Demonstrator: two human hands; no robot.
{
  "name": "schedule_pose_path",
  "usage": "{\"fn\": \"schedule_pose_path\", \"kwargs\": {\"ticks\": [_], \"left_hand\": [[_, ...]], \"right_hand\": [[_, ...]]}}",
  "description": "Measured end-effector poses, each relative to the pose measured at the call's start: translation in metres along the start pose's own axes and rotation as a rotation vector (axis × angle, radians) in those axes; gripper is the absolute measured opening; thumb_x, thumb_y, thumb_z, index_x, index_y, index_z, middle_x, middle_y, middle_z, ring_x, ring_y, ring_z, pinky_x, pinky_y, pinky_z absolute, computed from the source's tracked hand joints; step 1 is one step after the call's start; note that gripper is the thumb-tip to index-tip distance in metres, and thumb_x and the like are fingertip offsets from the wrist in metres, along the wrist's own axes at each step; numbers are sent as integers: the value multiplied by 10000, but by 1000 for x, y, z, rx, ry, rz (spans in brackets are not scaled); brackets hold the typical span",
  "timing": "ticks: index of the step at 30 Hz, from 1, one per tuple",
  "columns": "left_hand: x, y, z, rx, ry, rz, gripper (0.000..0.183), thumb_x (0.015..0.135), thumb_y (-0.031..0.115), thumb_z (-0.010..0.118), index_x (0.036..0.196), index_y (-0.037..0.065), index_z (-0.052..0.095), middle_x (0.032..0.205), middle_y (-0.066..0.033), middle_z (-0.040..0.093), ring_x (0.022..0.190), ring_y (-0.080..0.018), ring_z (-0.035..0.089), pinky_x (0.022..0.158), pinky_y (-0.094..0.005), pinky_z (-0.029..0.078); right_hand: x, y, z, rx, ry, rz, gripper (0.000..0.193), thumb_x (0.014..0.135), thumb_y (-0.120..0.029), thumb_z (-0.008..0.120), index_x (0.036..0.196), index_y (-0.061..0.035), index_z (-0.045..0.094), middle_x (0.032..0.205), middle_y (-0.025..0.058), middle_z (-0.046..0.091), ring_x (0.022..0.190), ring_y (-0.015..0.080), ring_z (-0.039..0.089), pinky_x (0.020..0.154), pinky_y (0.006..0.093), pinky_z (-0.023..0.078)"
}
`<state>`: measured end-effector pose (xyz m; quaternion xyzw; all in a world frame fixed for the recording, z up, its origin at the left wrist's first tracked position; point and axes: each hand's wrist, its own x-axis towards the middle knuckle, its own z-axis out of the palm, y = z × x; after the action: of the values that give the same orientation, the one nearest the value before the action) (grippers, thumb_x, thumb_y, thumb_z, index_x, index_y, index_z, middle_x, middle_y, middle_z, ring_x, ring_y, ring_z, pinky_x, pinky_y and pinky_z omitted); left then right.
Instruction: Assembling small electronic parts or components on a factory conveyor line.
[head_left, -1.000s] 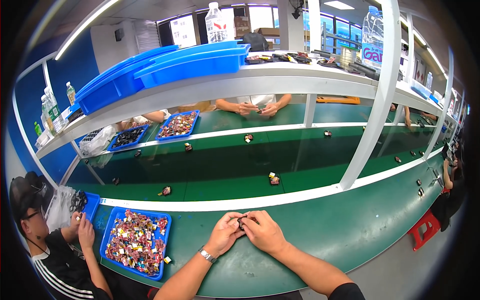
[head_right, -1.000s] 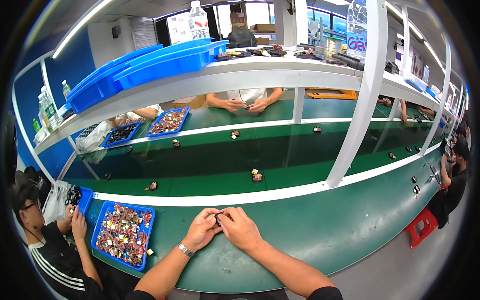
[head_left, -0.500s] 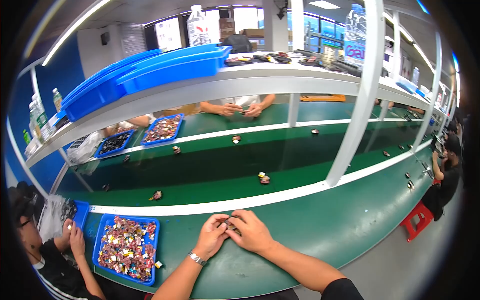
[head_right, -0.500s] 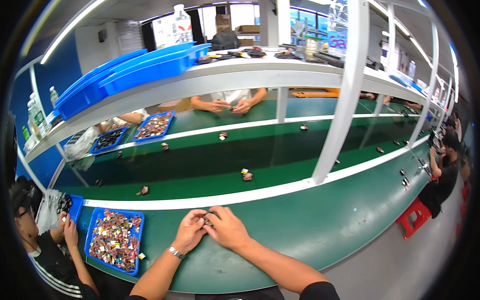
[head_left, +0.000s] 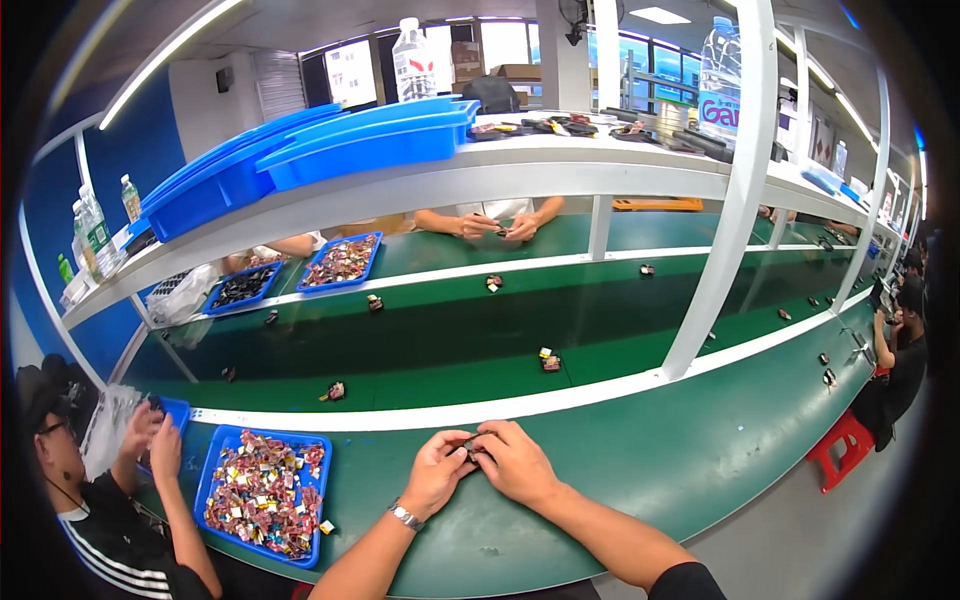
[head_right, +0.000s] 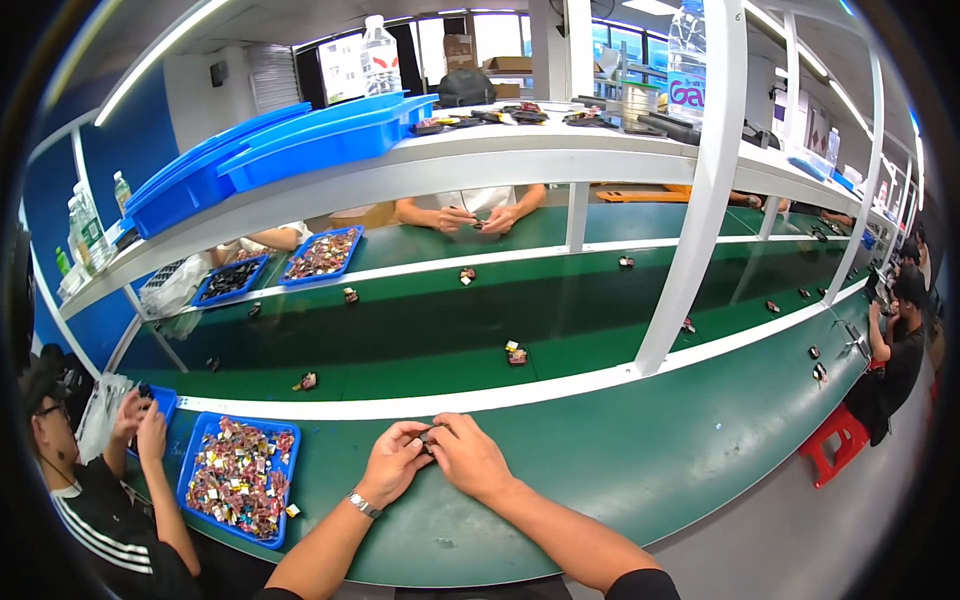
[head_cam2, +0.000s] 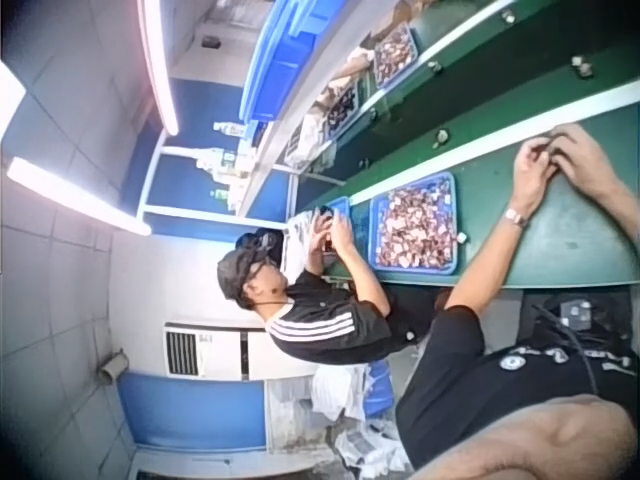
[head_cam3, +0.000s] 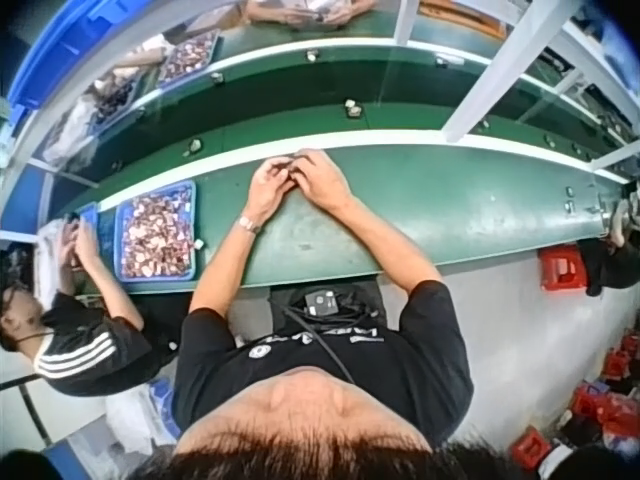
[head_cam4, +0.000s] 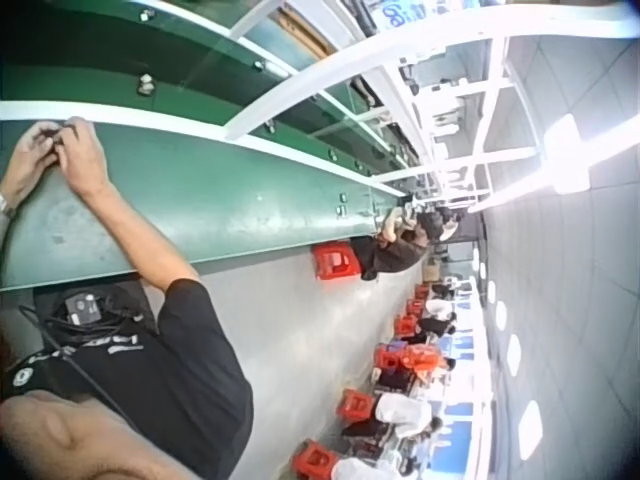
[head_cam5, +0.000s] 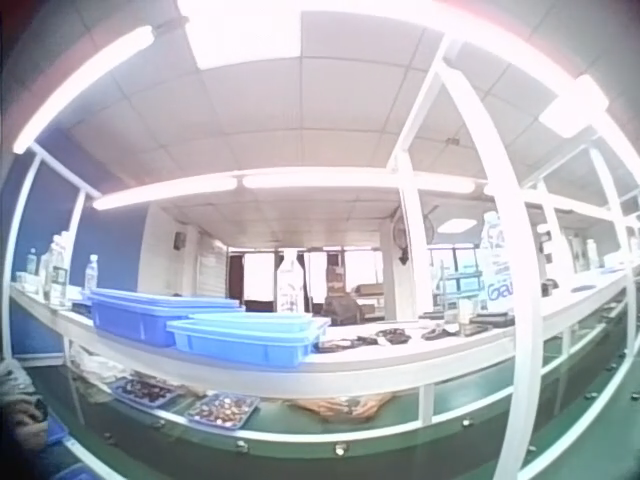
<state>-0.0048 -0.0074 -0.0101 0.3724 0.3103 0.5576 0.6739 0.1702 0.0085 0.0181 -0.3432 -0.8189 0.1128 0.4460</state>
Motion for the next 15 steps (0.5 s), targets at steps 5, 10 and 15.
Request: {"fn": "schedule_pose_path", "kwargs": {"ticks": [5, 10, 15], "left_hand": [[-3, 0, -9, 17, -5, -1, 226, 973, 21, 531, 1198, 21, 521, 1192, -119, 607, 1096, -220, 617, 969, -400, 517], [-1, 2, 4, 118, -51, -27, 226, 972, -2, 505, 1197, -4, 524, 1209, -137, 602, 1136, -227, 610, 993, -404, 519], [-2, 0, 0, 143, -21, -14, 234, 965, -2, 514, 1197, -26, 525, 1204, -141, 582, 1125, -229, 611, 986, -393, 523]], "right_hand": [[14, -3, -10, 83, -2, -72, 167, 779, -87, 724, 909, -56, 623, 1109, 112, 622, 1022, 297, 603, 844, 377, 519], [37, 111, -22, -269, 320, 234, 417, 749, -116, 758, 1095, -16, 548, 1128, 158, 564, 1040, 366, 523, 905, 457, 449], [41, 104, -31, -30, 174, 349, 402, 762, -186, 789, 1068, -12, 593, 1106, 152, 587, 995, 308, 568, 875, 415, 475]]}}
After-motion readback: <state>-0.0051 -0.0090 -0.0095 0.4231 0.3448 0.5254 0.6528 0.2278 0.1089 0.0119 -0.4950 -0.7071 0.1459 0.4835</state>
